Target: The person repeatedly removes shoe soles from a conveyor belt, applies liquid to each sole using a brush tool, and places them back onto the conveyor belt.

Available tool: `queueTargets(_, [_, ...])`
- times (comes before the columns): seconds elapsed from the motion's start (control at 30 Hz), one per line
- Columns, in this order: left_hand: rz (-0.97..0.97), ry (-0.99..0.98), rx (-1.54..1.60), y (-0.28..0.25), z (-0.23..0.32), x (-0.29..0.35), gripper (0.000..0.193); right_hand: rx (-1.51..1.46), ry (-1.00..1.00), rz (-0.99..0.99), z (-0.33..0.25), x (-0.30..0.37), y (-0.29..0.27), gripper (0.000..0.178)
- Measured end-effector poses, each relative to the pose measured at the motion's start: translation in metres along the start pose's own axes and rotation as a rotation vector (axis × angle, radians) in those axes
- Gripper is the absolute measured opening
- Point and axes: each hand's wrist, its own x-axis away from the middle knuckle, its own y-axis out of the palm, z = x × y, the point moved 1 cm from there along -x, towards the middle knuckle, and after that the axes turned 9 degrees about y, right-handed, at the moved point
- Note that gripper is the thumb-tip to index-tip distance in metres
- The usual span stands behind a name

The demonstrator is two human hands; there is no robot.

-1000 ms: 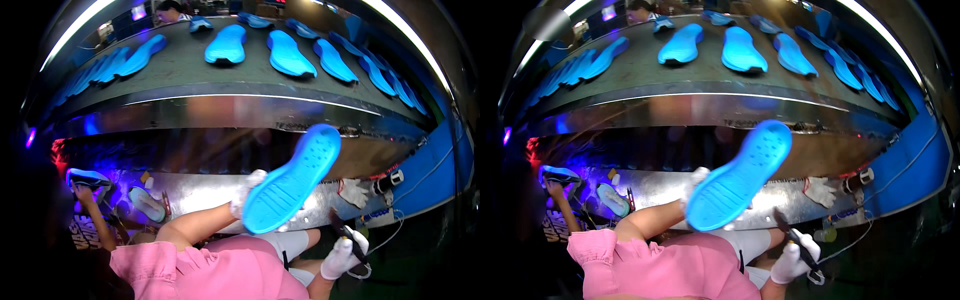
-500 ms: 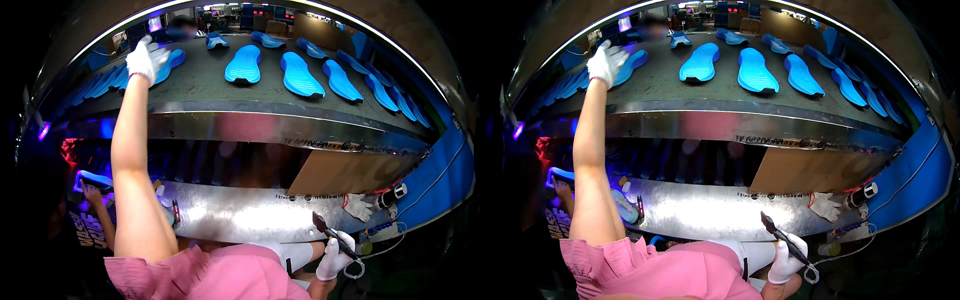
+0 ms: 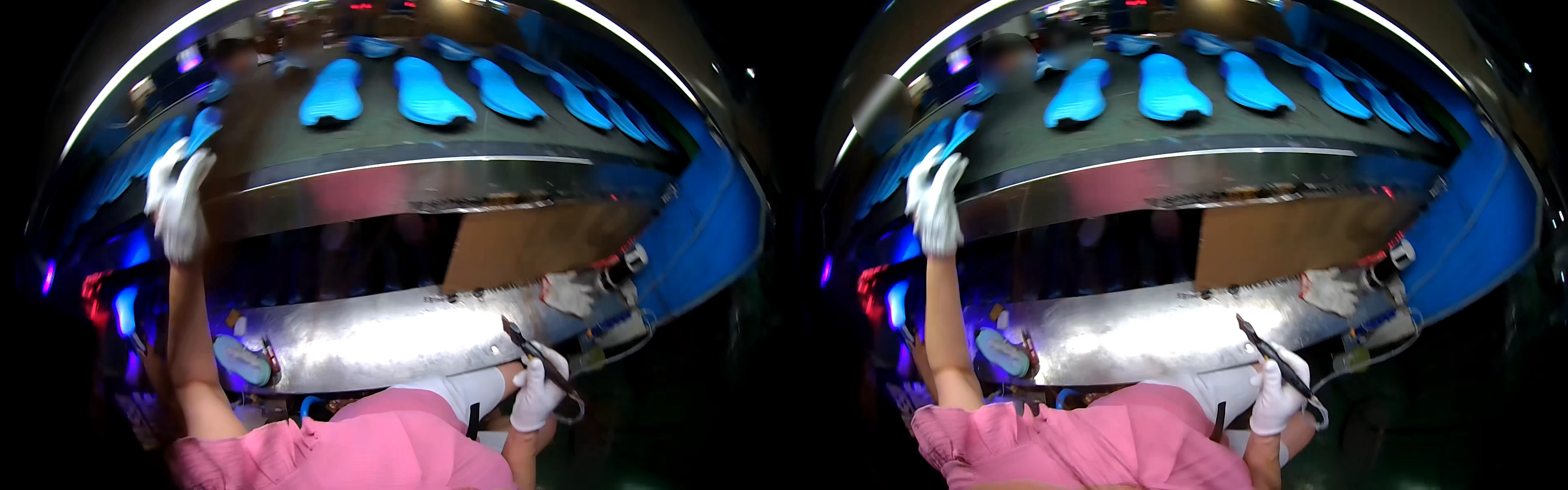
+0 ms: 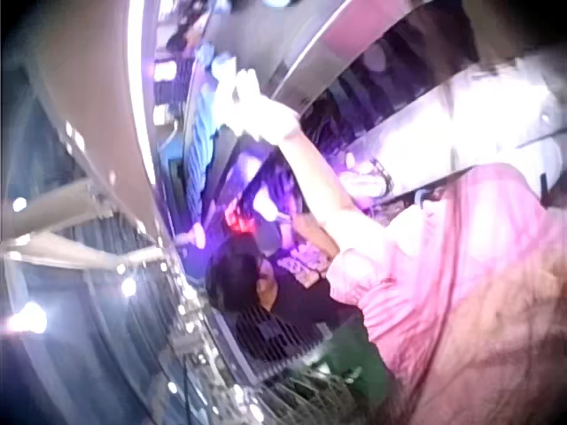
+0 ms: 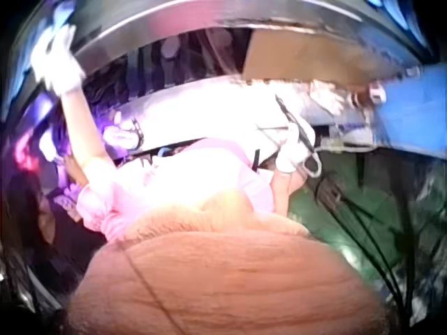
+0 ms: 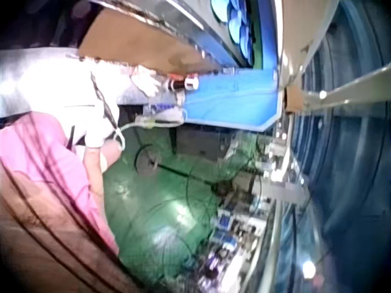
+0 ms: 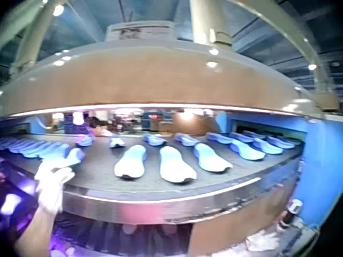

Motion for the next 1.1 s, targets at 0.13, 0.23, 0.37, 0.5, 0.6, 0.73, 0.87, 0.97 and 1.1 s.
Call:
queueTargets(0.13, [0.252,0.416,-0.025,0.035,0.07,0.116,0.015,-0.092,0.078,0.229,0.003,0.001,-0.014,0.023])
queueTargets(0.23, [-0.196,0.647,0.116,0.072,0.087,0.198,0.014,-0.097,0.086,0.343,0.006,-0.005,-0.033,0.023])
queueTargets(0.37, [-0.833,0.704,0.645,0.14,0.081,0.287,0.045,-0.048,0.118,0.478,0.025,-0.002,-0.054,0.021])
queueTargets(0.5, [-0.972,0.412,0.694,0.183,0.072,0.359,0.043,0.015,0.258,0.32,0.067,-0.018,-0.045,0.021])
queueTargets(0.6, [-0.991,0.008,0.63,0.194,0.081,0.366,0.042,0.184,0.266,0.219,0.113,-0.065,-0.025,0.017])
queueTargets(0.73, [-0.564,-1.849,1.284,0.229,0.075,0.366,0.056,0.81,0.267,0.243,0.131,-0.087,0.012,0.024])
queueTargets(0.87, [-0.747,-2.03,1.736,0.255,0.063,0.394,0.072,0.897,0.064,0.181,0.141,-0.069,0.023,0.019])
queueTargets(0.97, [-0.586,-2.203,1.447,0.261,0.088,0.38,0.077,0.932,-0.047,0.026,0.104,-0.035,0.025,0.014])
queueTargets(1.1, [-0.642,-2.167,1.472,0.248,0.103,0.353,0.073,0.487,0.245,-0.105,0.04,-0.035,0.012,0.011])
